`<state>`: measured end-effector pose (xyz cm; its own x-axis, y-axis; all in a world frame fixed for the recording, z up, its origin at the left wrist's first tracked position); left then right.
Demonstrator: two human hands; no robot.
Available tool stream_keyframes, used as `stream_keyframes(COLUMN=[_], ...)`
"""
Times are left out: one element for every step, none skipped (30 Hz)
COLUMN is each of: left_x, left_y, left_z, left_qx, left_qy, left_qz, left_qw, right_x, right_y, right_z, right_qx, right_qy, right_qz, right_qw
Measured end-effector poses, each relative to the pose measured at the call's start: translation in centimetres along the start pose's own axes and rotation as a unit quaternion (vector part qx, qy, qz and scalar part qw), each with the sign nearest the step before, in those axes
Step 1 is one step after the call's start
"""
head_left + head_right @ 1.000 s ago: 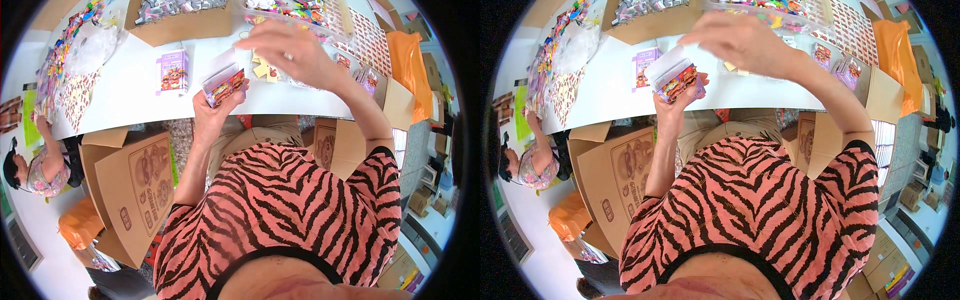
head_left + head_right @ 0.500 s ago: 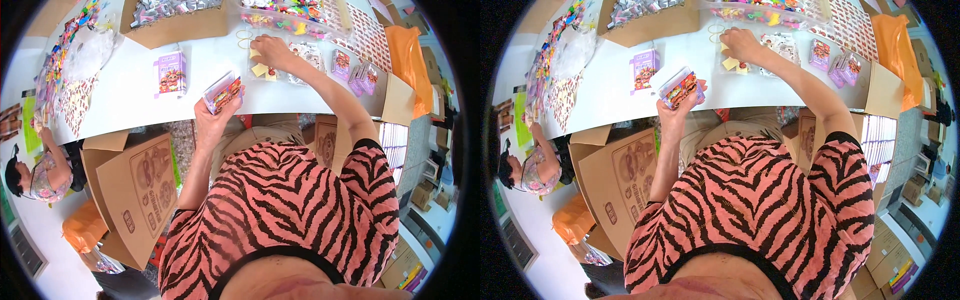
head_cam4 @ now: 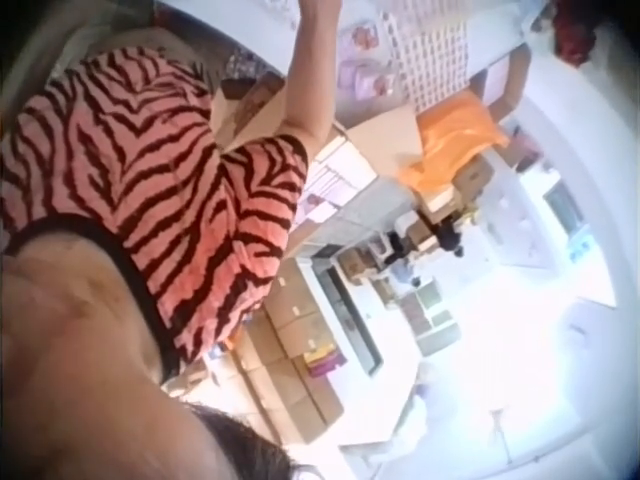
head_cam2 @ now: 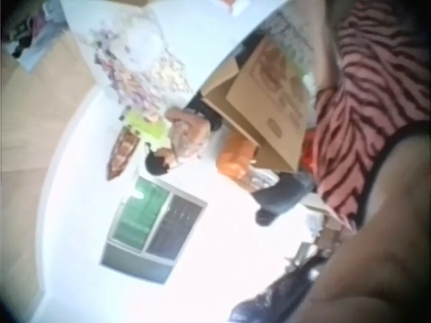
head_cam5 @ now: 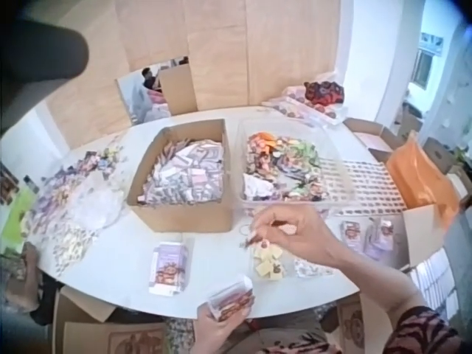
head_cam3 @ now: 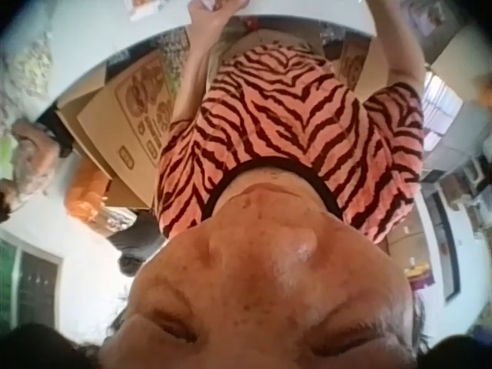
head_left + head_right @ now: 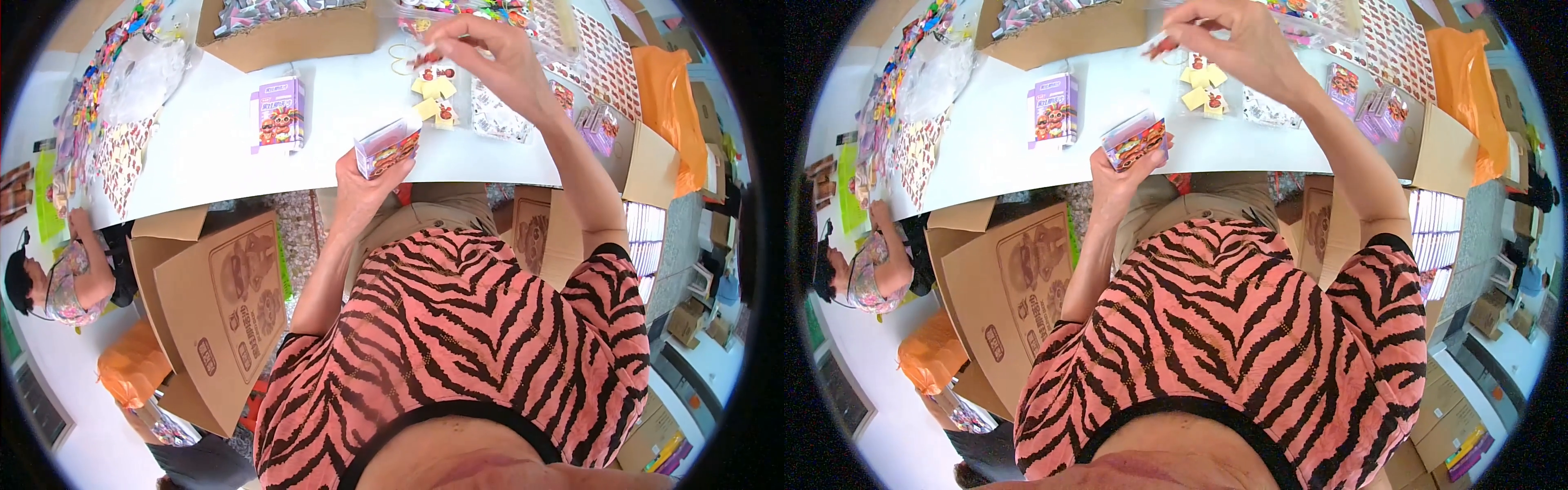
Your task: Packing small toy components and stickers into individual plastic bags at a packing station.
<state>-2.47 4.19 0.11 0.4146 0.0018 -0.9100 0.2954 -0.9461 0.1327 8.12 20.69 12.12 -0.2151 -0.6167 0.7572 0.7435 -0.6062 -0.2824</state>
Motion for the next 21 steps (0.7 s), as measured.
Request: stream_keyframes(left_x=[0.1,0.1,0.1,0.1,0.0,-0.1,-0.1,-0.1,0.0,0.0,0.0,-0.1,0.0,-0.1,-0.1,-0.1,-0.3,-0.2,-0.1,0.0,0.2], left_y=[-0.1,-0.2,-0.2,-0.2,-0.3,-0.3,-0.2,-0.2,-0.3,-0.3,-0.3,-0.3,-0.2,-0.2,-0.1,0.0,-0.1,-0.2,-0.2,-0.4,-0.5], left_z=[-0.4,-0.6,-0.8,-1.1,-1.3,-1.6,-1.8,-1.7,-1.7,-1.8,-2.0,-1.9,-1.8,-1.6,-1.6,-1.3,-1.2,-1.2,-1.3,-1.5,-1.6], left_qx=[0.012,0.014,0.016,0.018,0.019,0.02,0.021,0.022,0.03,0.038,0.044,0.033,0.023,0.028,0.033,0.019,0.008,0.012,0.017,0.02,0.021], left_qy=[-0.011,-0.011,-0.021,-0.031,-0.032,-0.02,-0.008,-0.009,-0.018,-0.028,-0.025,-0.001,0.023,0.031,0.035,0.017,-0.002,-0.007,-0.003,-0.006,-0.009], left_qz=[-0.005,-0.004,0.003,0.01,0.01,0.011,0.011,0.011,0.003,-0.005,-0.003,0.006,0.016,0.005,0.007,-0.004,-0.014,-0.006,-0.004,0.004,0.013], left_qw=[1.0,1.0,1.0,0.999,0.999,1.0,1.0,1.0,0.999,0.999,0.999,0.999,0.999,0.999,0.999,1.0,1.0,1.0,1.0,1.0,1.0], right_x=[0.7,2.0,3.3,4.0,4.0,4.2,4.3,4.4,4.5,4.7,4.7,4.3,3.8,3.2,2.0,0.7,-0.8,-2.4,-5.1,-7.6,-9.0], right_y=[0.5,0.8,1.3,1.7,1.9,2.3,2.7,2.8,3.0,3.1,3.1,2.9,2.8,2.5,2.2,2.0,2.3,2.9,3.7,4.7,5.8], right_z=[0.2,-0.1,-0.4,-0.8,-1.0,-1.4,-1.7,-2.0,-2.4,-2.6,-2.5,-2.2,-1.8,-0.6,0.3,1.5,2.5,3.2,3.1,3.0,2.9], right_qx=[-0.002,0.018,0.039,0.063,0.062,0.06,0.059,0.057,0.067,0.077,0.076,0.078,0.079,0.043,0.03,0.018,-0.002,-0.003,0.041,0.084,0.085], right_qy=[0.002,0.001,0.0,0.034,0.034,0.074,0.114,0.115,0.124,0.133,0.138,0.1,0.063,0.091,0.091,0.09,0.121,0.127,0.198,0.263,0.265], right_qz=[-0.003,0.063,0.129,0.139,0.138,0.165,0.191,0.19,0.203,0.215,0.211,0.183,0.154,0.157,0.146,0.135,0.101,0.097,0.044,-0.009,-0.012], right_qw=[1.0,0.998,0.991,0.988,0.988,0.982,0.973,0.973,0.969,0.964,0.965,0.975,0.983,0.982,0.985,0.987,0.987,0.987,0.978,0.961,0.96])
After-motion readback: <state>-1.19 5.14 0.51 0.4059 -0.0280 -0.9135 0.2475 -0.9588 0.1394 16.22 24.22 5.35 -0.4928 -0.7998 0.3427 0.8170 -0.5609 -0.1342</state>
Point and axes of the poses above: each hand's wrist, its own y-axis away from the middle knuckle, its own z-axis out of the back of the hand, x = y × z, the point moved 6 cm from there along -y, towards the middle knuckle, and after that the axes turned 8 degrees about y, right-handed, at the moved point
